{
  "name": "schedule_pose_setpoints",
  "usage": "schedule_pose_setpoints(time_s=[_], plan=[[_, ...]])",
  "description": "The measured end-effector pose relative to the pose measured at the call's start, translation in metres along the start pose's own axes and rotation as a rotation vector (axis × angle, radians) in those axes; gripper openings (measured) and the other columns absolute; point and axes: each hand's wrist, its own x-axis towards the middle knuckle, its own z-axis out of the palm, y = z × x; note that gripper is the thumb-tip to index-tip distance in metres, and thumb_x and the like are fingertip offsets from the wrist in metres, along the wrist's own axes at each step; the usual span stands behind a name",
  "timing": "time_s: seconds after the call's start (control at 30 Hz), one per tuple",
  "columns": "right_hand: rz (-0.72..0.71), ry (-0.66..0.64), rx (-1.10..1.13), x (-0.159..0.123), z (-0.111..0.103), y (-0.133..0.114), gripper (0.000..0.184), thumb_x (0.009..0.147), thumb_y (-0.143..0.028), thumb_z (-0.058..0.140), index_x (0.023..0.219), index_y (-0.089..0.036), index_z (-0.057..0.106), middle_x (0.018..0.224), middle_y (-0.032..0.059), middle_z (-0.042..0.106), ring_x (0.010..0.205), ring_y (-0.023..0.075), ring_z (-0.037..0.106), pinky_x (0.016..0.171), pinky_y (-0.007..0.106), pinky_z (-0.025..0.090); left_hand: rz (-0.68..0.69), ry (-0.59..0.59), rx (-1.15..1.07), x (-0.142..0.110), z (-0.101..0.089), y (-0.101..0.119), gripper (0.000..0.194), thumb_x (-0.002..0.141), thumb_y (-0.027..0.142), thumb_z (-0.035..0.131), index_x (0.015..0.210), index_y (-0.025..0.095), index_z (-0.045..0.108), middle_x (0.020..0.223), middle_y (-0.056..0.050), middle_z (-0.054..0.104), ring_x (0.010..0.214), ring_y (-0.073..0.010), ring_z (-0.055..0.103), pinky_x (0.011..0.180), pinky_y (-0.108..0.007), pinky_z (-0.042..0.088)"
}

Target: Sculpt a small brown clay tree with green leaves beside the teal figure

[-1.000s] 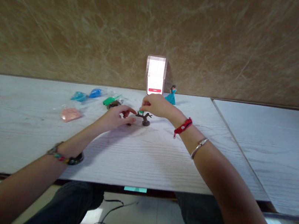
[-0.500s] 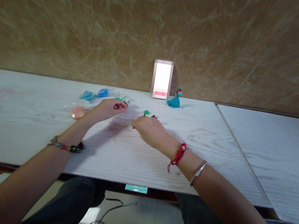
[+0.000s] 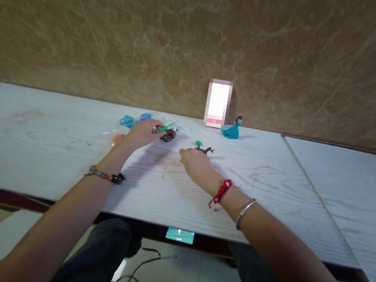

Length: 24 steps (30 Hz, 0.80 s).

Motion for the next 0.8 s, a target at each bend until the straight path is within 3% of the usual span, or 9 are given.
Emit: schedule_pose_setpoints(time_s=[0.3,0.4,0.5,0.63,0.8], plan=[[0.028,0.088,0.161,0.005,0.005,-0.006,0.02,0.083,-0.016,0.043,0.09,-0.016,0.062,0.092,0.0065,0.065,0.085,0.0173,0.059,0.072,0.026,0.041,0.051,-0.006,0.048,-0.003,0.003,0.01,0.023,0.08,0.029,0.046,0.084,0.013,0.062,0.085,-0.009,0.06,0.081,-0.02,0.053,0.068,-0.029,0.04],[-0.05,0.12,0.188,0.004,0.009,-0.003,0.023,0.082,-0.013,0.043,0.097,-0.015,0.061,0.094,0.0066,0.064,0.091,0.0168,0.056,0.077,0.026,0.04,0.061,0.036,0.052,-0.003,0.004,0.012,0.022,0.08,0.026,0.044,0.082,0.013,0.062,0.084,-0.008,0.06,0.078,-0.0191,0.054,0.067,-0.029,0.04],[-0.116,0.128,0.161,0.003,0.014,0.0,0.024,0.085,-0.016,0.041,0.096,-0.015,0.062,0.097,0.0081,0.061,0.091,0.0162,0.055,0.075,0.025,0.041,0.076,0.109,0.053,-0.004,0.004,0.017,0.021,0.081,0.022,0.041,0.08,0.014,0.06,0.082,-0.008,0.06,0.078,-0.0183,0.054,0.068,-0.028,0.04],[-0.084,0.172,0.035,0.004,0.019,-0.005,0.025,0.087,-0.016,0.038,0.088,-0.013,0.062,0.096,0.0112,0.06,0.087,0.0196,0.054,0.066,0.027,0.044,0.102,0.146,0.044,-0.005,0.004,0.024,0.021,0.081,0.021,0.04,0.078,0.014,0.059,0.08,-0.008,0.06,0.077,-0.0177,0.053,0.069,-0.028,0.04],[-0.208,0.228,0.039,-0.01,0.017,-0.009,0.023,0.085,-0.011,0.04,0.096,-0.011,0.06,0.087,0.0102,0.063,0.089,0.02,0.055,0.075,0.031,0.046,0.14,0.183,0.032,-0.004,0.005,0.023,0.02,0.081,0.021,0.041,0.074,0.014,0.058,0.078,-0.007,0.06,0.075,-0.0173,0.053,0.07,-0.028,0.04]])
